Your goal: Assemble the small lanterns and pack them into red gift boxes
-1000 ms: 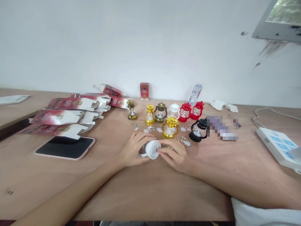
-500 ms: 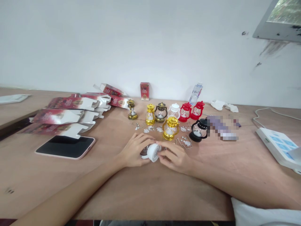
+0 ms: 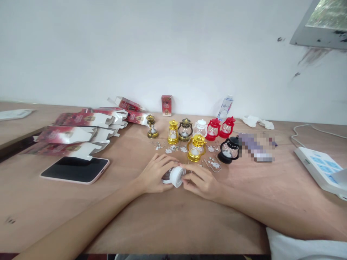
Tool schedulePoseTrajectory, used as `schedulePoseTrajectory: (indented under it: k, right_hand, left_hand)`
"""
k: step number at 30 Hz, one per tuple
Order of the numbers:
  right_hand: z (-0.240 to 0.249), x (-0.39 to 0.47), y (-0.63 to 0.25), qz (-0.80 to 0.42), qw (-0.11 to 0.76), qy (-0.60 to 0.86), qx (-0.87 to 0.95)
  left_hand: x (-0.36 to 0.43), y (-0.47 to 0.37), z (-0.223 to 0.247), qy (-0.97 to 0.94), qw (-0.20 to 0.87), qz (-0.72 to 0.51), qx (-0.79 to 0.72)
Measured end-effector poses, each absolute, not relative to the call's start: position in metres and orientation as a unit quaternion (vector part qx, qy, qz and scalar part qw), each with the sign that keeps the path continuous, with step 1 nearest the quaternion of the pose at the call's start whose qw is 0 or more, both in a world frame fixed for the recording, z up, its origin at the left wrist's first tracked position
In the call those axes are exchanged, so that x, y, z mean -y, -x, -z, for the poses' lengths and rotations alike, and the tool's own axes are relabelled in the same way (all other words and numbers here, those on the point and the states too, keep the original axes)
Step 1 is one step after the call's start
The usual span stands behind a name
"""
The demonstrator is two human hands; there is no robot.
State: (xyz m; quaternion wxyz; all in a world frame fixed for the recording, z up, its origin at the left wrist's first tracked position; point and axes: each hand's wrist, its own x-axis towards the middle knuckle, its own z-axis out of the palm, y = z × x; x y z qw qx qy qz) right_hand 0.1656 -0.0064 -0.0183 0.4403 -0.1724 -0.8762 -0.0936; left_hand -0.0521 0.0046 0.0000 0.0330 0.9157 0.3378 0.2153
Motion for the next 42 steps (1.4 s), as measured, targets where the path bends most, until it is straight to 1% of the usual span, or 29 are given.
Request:
schedulePoseTrajectory:
  k: [9,16,22,28,32,36,42]
  right_hand:
    - [0.014,0.008,-0.165,0.114,0.445,0.166,0.873]
    - [0.016,0.009,-0.166,0.111,0.43,0.198,0.874]
    - [0.019,0.007,-0.165,0.121,0.439,0.201,0.867]
    - [0.019,0.007,-0.163,0.098,0.443,0.217,0.864]
    - [0.019,0.007,-0.163,0.051,0.427,0.236,0.872]
    - [0.019,0.006,-0.164,0.012,0.425,0.253,0.869]
    - [0.02,0.004,-0.164,0.024,0.41,0.237,0.88]
  left_hand:
    - [-0.004,0.052,0.0,-0.917,0.025,-0.219,-0.332]
    - [-0.006,0.055,0.01,-0.919,-0.005,-0.184,-0.349]
    - [-0.008,0.057,0.013,-0.92,-0.016,-0.194,-0.341]
    - [-0.008,0.057,0.015,-0.906,-0.023,-0.219,-0.361]
    - [-0.007,0.056,0.013,-0.899,-0.034,-0.243,-0.363]
    - [-0.005,0.055,0.01,-0.903,-0.018,-0.236,-0.36]
    - [-0.004,0.054,0.011,-0.893,-0.008,-0.255,-0.372]
